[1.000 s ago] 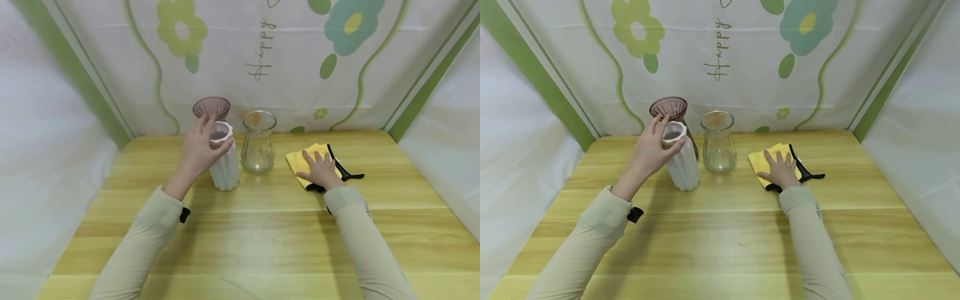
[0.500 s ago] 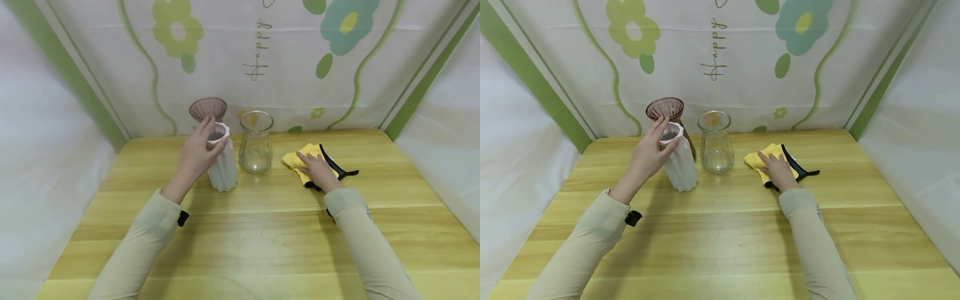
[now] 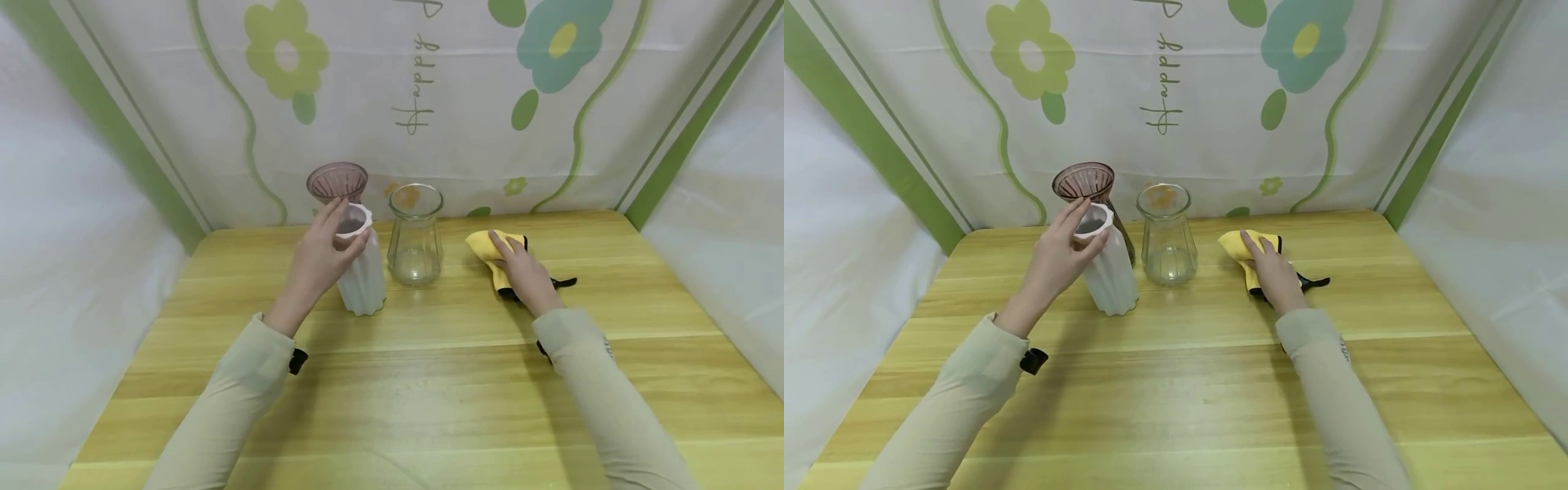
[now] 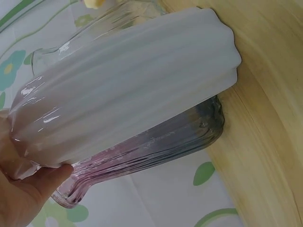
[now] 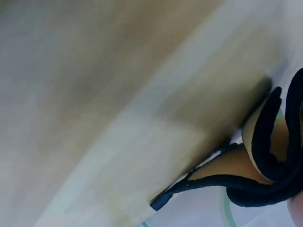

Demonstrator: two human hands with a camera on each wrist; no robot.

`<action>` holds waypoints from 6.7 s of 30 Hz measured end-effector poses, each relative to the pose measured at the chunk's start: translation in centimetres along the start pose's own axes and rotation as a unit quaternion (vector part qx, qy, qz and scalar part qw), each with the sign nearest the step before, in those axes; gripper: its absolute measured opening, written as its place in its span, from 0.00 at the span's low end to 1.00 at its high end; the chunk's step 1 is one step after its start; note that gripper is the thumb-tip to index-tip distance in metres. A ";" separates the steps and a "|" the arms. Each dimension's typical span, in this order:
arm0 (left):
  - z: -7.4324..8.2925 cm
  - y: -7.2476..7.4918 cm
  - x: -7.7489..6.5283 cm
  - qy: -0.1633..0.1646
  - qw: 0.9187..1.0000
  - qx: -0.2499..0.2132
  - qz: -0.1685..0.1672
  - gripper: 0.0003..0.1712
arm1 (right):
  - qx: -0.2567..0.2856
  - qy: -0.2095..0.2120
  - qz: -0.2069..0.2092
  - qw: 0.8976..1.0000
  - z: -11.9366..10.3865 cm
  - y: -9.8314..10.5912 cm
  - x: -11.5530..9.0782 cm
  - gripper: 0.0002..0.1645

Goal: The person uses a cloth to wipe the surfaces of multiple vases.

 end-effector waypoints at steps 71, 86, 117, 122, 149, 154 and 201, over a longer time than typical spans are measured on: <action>4.3 -3.4 0.6 -0.114 0.992 -0.054 -0.022 0.38 | 0.091 0.211 0.219 0.948 -14.1 1.7 -2.3 0.42; 4.6 -3.2 0.7 -0.121 0.991 -0.046 -0.017 0.38 | 0.106 0.233 0.212 0.943 -12.9 0.4 -2.1 0.34; 4.5 -3.1 0.6 -0.090 0.991 -0.090 -0.044 0.37 | 0.096 0.204 0.116 0.967 -10.9 -2.2 -3.1 0.35; 4.3 -2.9 0.9 -0.090 0.988 -0.106 -0.062 0.38 | 0.127 0.204 0.158 0.958 -11.7 -0.9 -2.9 0.38; 3.9 -2.8 1.5 -0.102 0.976 -0.139 -0.131 0.36 | 0.090 0.215 0.097 0.968 -12.0 -0.2 -2.0 0.40; 3.9 -2.8 1.6 -0.105 0.979 -0.121 -0.126 0.37 | 0.062 0.198 0.039 0.978 -10.8 -2.0 -2.5 0.39; 4.1 -2.7 1.2 -0.125 0.986 -0.072 -0.088 0.40 | 0.073 0.159 0.043 0.984 -11.2 -2.5 -2.6 0.37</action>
Point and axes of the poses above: each hand's wrist, its own x-axis towards the middle knuckle, its own y-axis out of the back of the hand, z = x × y, the point moved 4 cm from there along x, towards the middle knuckle, and after that the axes turned 9 degrees about -z, right-handed, at the moved point
